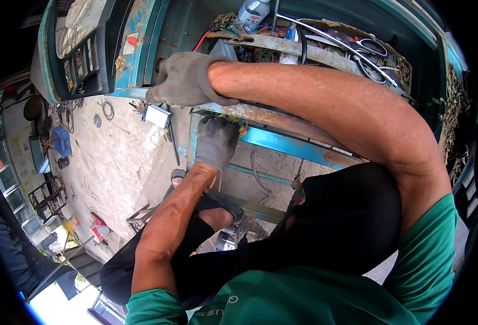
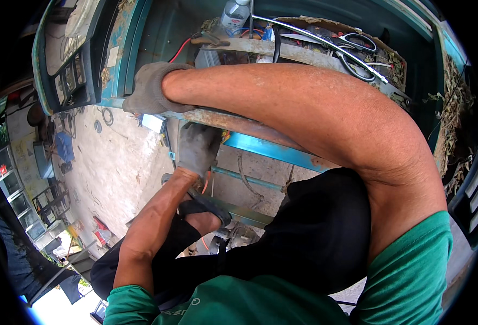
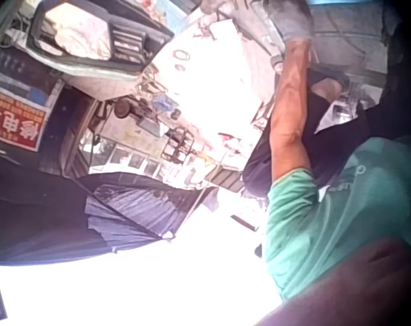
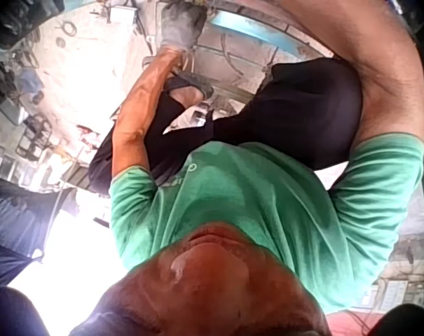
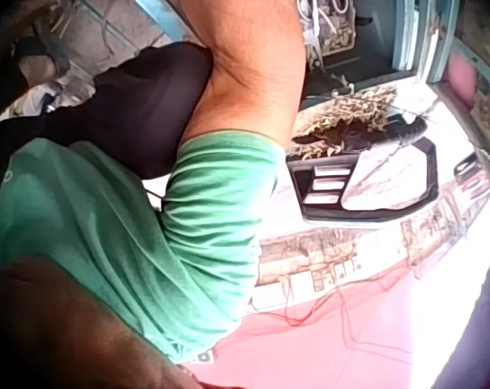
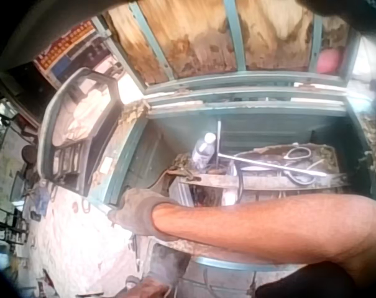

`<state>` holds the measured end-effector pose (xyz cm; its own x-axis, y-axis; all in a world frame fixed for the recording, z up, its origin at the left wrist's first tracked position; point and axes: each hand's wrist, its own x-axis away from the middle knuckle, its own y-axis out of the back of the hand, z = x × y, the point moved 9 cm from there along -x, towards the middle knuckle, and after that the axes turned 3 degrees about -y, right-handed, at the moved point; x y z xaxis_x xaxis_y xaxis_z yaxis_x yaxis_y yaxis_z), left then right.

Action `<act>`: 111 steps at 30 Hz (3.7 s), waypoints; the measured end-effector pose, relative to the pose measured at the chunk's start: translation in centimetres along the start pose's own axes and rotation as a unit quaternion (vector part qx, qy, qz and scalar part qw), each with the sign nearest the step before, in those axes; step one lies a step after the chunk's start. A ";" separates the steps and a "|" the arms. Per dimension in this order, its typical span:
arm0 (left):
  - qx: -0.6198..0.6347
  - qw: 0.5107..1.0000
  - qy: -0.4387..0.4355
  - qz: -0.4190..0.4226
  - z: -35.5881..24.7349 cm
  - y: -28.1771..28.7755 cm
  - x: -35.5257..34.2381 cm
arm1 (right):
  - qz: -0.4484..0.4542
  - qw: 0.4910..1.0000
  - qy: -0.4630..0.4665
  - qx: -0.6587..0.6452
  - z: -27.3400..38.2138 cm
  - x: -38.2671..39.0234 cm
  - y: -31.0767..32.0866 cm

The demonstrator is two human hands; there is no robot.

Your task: The person sits on the ground and works on the electrical components of a teal three-wheeled vehicle. They use a screwdriver to tighten connections on a yellow terminal block and handle various wires within the vehicle's frame.

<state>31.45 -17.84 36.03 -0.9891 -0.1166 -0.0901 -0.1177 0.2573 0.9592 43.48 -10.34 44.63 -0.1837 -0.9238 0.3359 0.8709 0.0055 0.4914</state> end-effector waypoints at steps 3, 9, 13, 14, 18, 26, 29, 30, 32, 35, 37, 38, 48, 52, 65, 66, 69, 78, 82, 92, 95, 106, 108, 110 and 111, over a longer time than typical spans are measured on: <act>0.017 1.000 0.018 -0.010 0.5 -0.1 0.3 | 0.006 1.000 0.000 -0.011 0.1 0.1 0.0; 0.017 1.000 0.020 0.004 0.4 -0.4 0.2 | 0.009 1.000 0.003 -0.004 0.0 0.0 -0.1; 0.026 0.999 0.027 -0.004 0.7 -0.6 0.6 | 0.008 1.000 0.007 -0.014 0.2 0.1 0.0; 0.031 0.999 0.033 -0.003 0.8 -0.6 0.7 | 0.008 1.000 0.006 -0.015 0.2 0.1 -0.1; 0.059 0.996 0.061 0.005 0.9 -0.1 0.8 | 0.003 1.000 0.000 -0.004 0.0 0.0 -0.1; 0.056 0.998 0.038 0.009 0.3 1.0 0.1 | 0.012 1.000 0.004 -0.008 0.1 0.0 -0.1; 0.040 0.999 0.026 -0.001 0.5 0.3 0.5 | -0.006 1.000 0.013 -0.007 0.4 0.1 0.1; 0.033 0.999 0.025 -0.005 0.6 0.1 0.7 | -0.017 1.000 0.019 -0.004 0.5 0.1 0.2; 0.041 0.999 0.035 0.004 0.9 -0.4 0.6 | -0.010 1.000 0.015 -0.015 0.4 0.1 0.3; 0.052 0.998 0.045 0.002 1.4 -1.0 0.8 | -0.006 0.999 0.018 -0.033 0.4 0.3 0.3; 0.070 0.996 0.040 -0.025 1.0 -0.5 0.5 | -0.010 0.999 0.015 -0.047 0.2 0.4 0.4; 0.069 0.997 0.035 -0.015 0.7 -0.4 0.3 | 0.005 0.999 0.007 -0.037 0.2 0.6 0.5; 0.077 0.996 0.026 0.023 0.3 0.0 -0.4 | 0.004 1.000 -0.005 -0.031 0.0 1.0 0.7; 0.071 0.997 0.014 -0.010 0.2 -0.2 -0.2 | 0.014 0.999 -0.004 -0.051 0.4 1.5 1.0; 0.045 0.999 0.024 0.006 0.3 0.4 -0.1 | 0.023 0.999 0.005 -0.046 0.1 0.8 0.3; 0.042 0.999 0.026 0.003 0.2 0.4 -0.2 | 0.018 0.999 0.007 -0.047 0.1 0.8 0.4; 0.056 0.998 0.016 0.011 0.3 0.2 0.0 | 0.005 0.998 0.008 -0.066 0.2 1.1 0.7; 0.070 0.997 0.029 -0.014 0.7 0.7 0.3 | -0.014 0.998 0.013 -0.063 0.2 0.8 0.6; 0.059 0.998 0.017 -0.022 0.5 0.1 0.3 | -0.010 0.998 0.020 -0.063 0.2 0.8 0.6; 0.143 0.988 0.053 -0.005 1.4 2.6 -0.4 | -0.002 0.998 0.010 -0.055 0.2 0.7 0.3; 0.121 0.988 0.017 0.097 2.6 4.6 -0.9 | 0.016 0.997 0.001 -0.073 -0.1 0.8 0.1; -0.007 0.985 0.040 0.169 5.6 23.1 0.5 | -0.017 0.997 0.048 -0.057 0.6 1.6 1.7; 0.023 0.990 0.051 0.133 5.3 23.9 1.0 | -0.050 0.998 0.043 -0.019 0.1 2.1 3.1; 0.060 0.990 0.072 0.107 5.1 23.6 2.1 | -0.053 0.998 0.010 -0.015 -0.9 2.7 4.6; 0.122 0.977 0.135 0.108 5.3 22.9 2.3 | -0.040 0.999 0.002 0.002 -1.5 3.5 6.1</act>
<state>26.02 -7.11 56.38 -0.9377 -0.2740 0.2136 0.0419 0.5210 0.8525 48.86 -14.09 47.62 -0.2506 -0.9232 0.2913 0.8512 -0.0669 0.5205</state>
